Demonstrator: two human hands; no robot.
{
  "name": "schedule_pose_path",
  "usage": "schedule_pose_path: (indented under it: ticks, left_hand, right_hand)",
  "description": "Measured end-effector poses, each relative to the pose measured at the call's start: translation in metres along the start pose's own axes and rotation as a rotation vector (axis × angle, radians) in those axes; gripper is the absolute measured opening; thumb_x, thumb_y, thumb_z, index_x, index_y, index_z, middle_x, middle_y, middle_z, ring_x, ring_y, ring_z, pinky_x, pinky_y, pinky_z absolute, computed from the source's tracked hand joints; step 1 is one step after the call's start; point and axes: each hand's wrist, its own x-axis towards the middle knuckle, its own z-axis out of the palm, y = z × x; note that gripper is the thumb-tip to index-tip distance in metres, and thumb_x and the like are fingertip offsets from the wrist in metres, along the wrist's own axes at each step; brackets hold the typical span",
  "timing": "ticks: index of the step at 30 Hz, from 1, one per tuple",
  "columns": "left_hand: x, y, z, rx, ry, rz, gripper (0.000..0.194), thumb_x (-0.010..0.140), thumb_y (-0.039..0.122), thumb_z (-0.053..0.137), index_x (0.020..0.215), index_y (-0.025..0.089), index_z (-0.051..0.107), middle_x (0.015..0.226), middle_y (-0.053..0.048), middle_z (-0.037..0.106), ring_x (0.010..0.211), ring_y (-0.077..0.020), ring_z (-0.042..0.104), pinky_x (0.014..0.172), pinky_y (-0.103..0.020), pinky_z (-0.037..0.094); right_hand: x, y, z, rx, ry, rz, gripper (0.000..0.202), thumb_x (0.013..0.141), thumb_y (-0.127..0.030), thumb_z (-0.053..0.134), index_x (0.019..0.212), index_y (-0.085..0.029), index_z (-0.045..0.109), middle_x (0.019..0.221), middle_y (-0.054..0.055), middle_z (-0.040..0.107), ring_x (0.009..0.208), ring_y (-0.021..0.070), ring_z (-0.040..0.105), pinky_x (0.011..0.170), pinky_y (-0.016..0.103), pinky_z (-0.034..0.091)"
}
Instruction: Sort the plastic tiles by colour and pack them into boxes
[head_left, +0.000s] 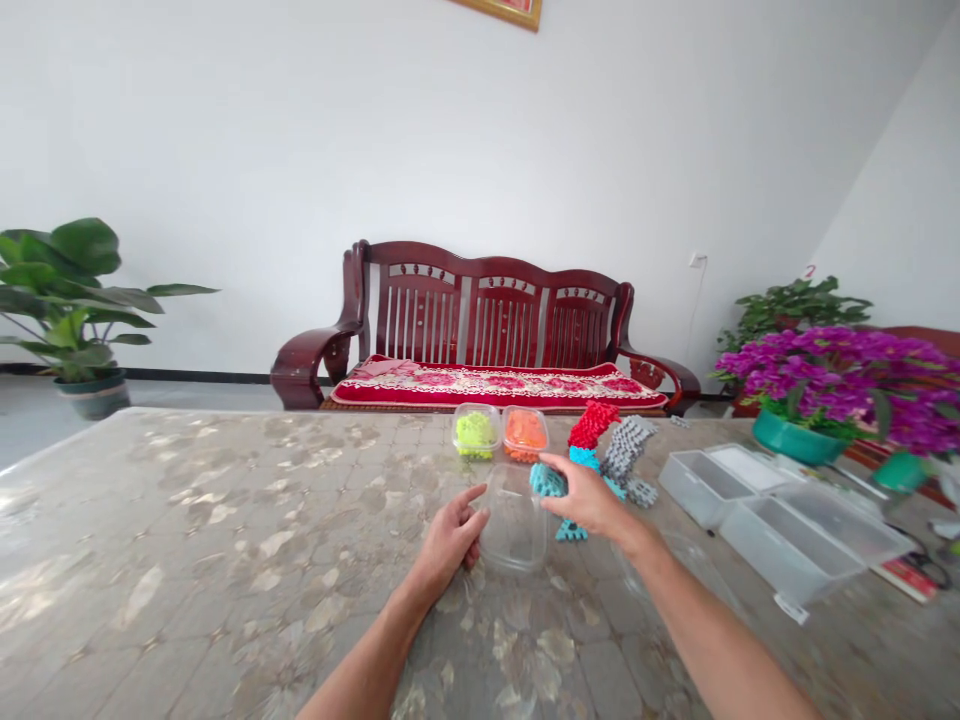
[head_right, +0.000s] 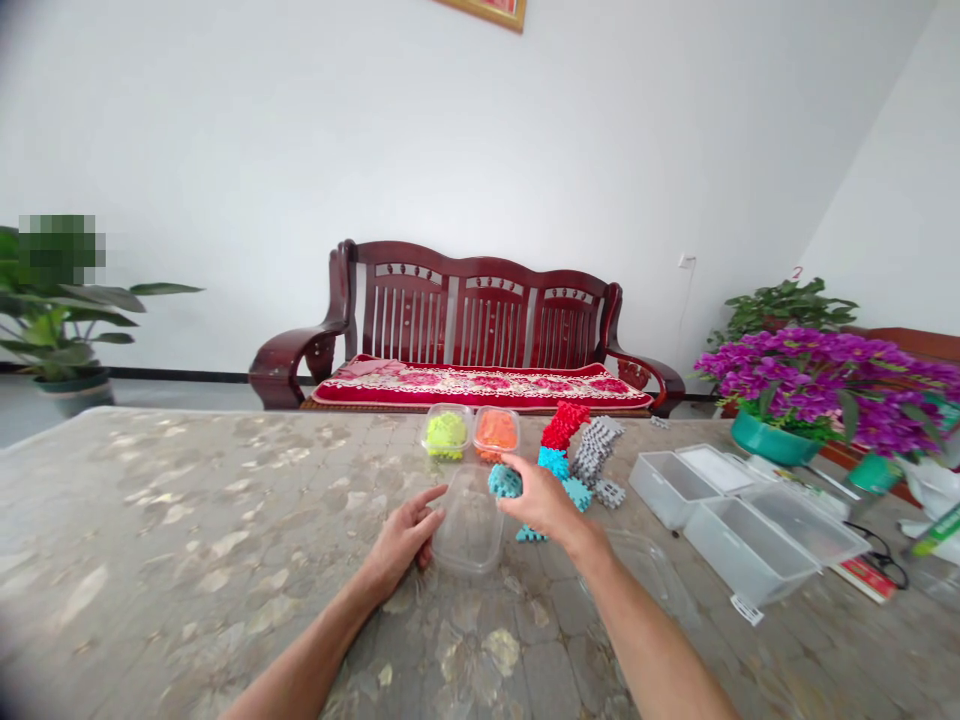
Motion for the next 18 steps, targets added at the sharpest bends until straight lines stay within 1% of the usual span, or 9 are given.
schedule_pose_path:
  ticks: [3, 6, 8, 10, 12, 16, 18]
  left_hand:
    - [0.002, -0.003, 0.0, -0.005, -0.012, 0.01, 0.069, 0.08, 0.048, 0.059, 0.137, 0.011, 0.047, 0.044, 0.011, 0.045, 0.033, -0.0076, 0.042, 0.035, -0.017, 0.033]
    - [0.002, -0.004, 0.0, -0.002, -0.015, 0.012, 0.069, 0.08, 0.048, 0.059, 0.137, 0.011, 0.047, 0.044, 0.01, 0.045, 0.034, -0.0081, 0.043, 0.035, -0.018, 0.034]
    - [0.002, -0.003, 0.0, 0.002, -0.008, 0.016, 0.069, 0.08, 0.047, 0.058, 0.138, 0.01, 0.046, 0.045, 0.01, 0.045, 0.034, -0.0082, 0.043, 0.035, -0.018, 0.035]
    - [0.001, -0.001, 0.001, 0.004, -0.003, 0.016, 0.069, 0.081, 0.047, 0.058, 0.138, 0.01, 0.045, 0.045, 0.01, 0.045, 0.034, -0.0085, 0.043, 0.035, -0.018, 0.036]
    - [0.001, -0.001, 0.002, 0.004, -0.001, 0.011, 0.069, 0.081, 0.047, 0.057, 0.138, 0.01, 0.044, 0.046, 0.01, 0.045, 0.035, -0.0088, 0.044, 0.034, -0.018, 0.036]
    - [0.001, -0.001, 0.002, 0.008, -0.007, 0.008, 0.069, 0.081, 0.047, 0.057, 0.137, 0.01, 0.044, 0.046, 0.011, 0.045, 0.035, -0.0086, 0.044, 0.035, -0.018, 0.036]
    - [0.002, -0.002, 0.002, 0.006, -0.007, 0.011, 0.068, 0.081, 0.047, 0.056, 0.137, 0.01, 0.044, 0.046, 0.011, 0.045, 0.035, -0.0084, 0.043, 0.035, -0.018, 0.036]
  right_hand:
    - [0.008, -0.02, 0.021, -0.099, -0.069, -0.078, 0.067, 0.065, -0.018, 0.065, 0.131, -0.019, 0.055, 0.131, 0.01, 0.062, 0.118, 0.0263, 0.058, 0.101, 0.039, 0.044]
    - [0.013, -0.028, 0.035, -0.22, -0.124, -0.108, 0.066, 0.066, -0.016, 0.065, 0.131, -0.018, 0.055, 0.13, 0.012, 0.062, 0.119, 0.0271, 0.057, 0.101, 0.039, 0.043]
    - [0.014, -0.029, 0.04, -0.288, -0.145, -0.118, 0.066, 0.067, -0.016, 0.066, 0.131, -0.018, 0.054, 0.131, 0.013, 0.06, 0.121, 0.0282, 0.055, 0.102, 0.041, 0.042]
    - [0.014, -0.029, 0.042, -0.327, -0.163, -0.132, 0.066, 0.066, -0.016, 0.068, 0.13, -0.019, 0.055, 0.132, 0.012, 0.059, 0.121, 0.0284, 0.054, 0.101, 0.041, 0.042]
    - [0.013, -0.03, 0.042, -0.347, -0.172, -0.148, 0.061, 0.066, -0.018, 0.07, 0.126, -0.021, 0.058, 0.128, 0.011, 0.061, 0.118, 0.0274, 0.055, 0.098, 0.04, 0.043]
    - [0.011, -0.034, 0.038, -0.386, -0.158, -0.142, 0.044, 0.07, -0.02, 0.069, 0.114, -0.022, 0.064, 0.115, 0.008, 0.066, 0.11, 0.0254, 0.058, 0.093, 0.036, 0.044]
    - [0.011, -0.037, 0.038, -0.398, -0.164, -0.127, 0.035, 0.073, -0.019, 0.066, 0.107, -0.023, 0.067, 0.109, 0.007, 0.068, 0.107, 0.0244, 0.059, 0.091, 0.035, 0.044]
